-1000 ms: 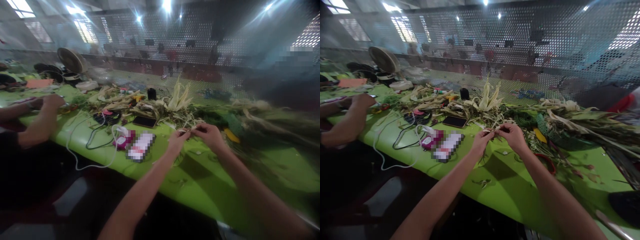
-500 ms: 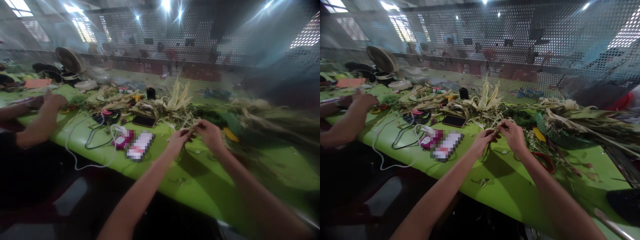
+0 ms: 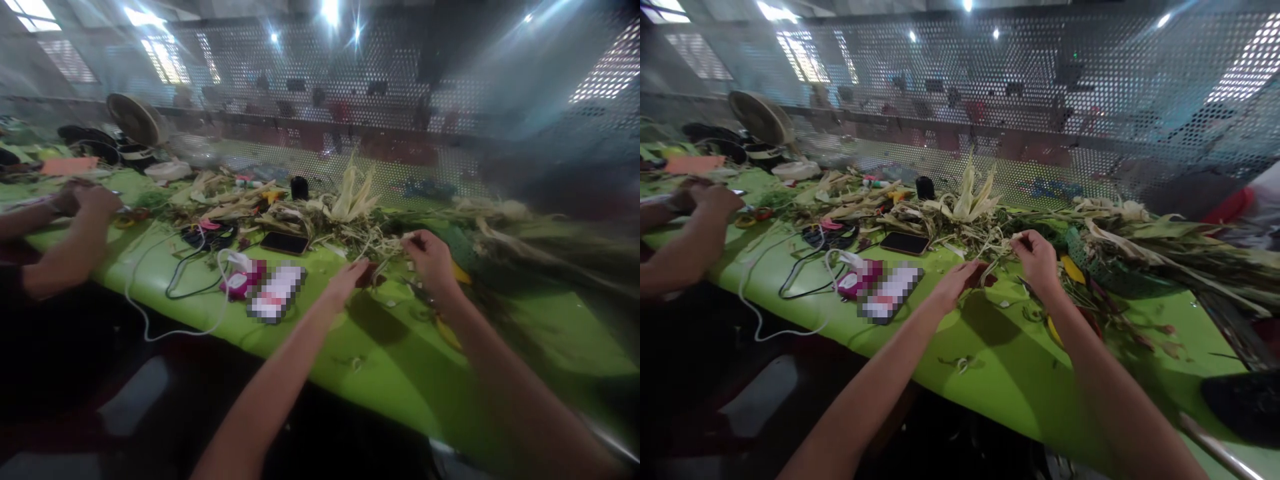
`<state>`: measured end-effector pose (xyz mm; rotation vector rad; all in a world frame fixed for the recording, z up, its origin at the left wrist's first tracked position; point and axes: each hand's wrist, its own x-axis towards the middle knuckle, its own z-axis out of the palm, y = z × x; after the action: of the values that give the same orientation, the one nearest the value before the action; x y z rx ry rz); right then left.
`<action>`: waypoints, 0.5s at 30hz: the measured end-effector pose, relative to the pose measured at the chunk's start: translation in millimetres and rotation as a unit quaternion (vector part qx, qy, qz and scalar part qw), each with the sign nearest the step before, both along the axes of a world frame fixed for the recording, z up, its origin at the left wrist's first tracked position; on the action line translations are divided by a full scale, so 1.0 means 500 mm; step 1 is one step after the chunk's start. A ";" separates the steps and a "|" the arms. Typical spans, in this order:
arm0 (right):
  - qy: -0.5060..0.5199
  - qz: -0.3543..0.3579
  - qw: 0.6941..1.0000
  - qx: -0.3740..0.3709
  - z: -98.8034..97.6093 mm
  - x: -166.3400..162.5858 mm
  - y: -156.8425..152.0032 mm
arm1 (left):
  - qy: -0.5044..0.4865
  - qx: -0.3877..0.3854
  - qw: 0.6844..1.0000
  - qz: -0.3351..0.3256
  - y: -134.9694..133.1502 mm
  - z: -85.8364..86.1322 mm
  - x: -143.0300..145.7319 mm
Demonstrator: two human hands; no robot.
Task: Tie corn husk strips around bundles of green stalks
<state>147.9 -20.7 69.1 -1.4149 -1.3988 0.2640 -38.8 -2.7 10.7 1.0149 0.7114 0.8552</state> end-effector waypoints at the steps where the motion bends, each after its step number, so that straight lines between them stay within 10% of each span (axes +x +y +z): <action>1: -0.001 -0.006 1.000 0.003 0.002 0.004 0.000 | 0.010 0.004 1.000 -0.005 -0.001 0.002 -0.001; 15: -0.014 -0.011 1.000 0.012 -0.004 0.010 0.003 | 0.048 0.136 0.989 -0.018 0.014 -0.016 0.004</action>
<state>152.6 -19.4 67.0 -1.4181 -1.4041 0.2139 -36.7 4.3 2.7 1.3175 0.6659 0.8919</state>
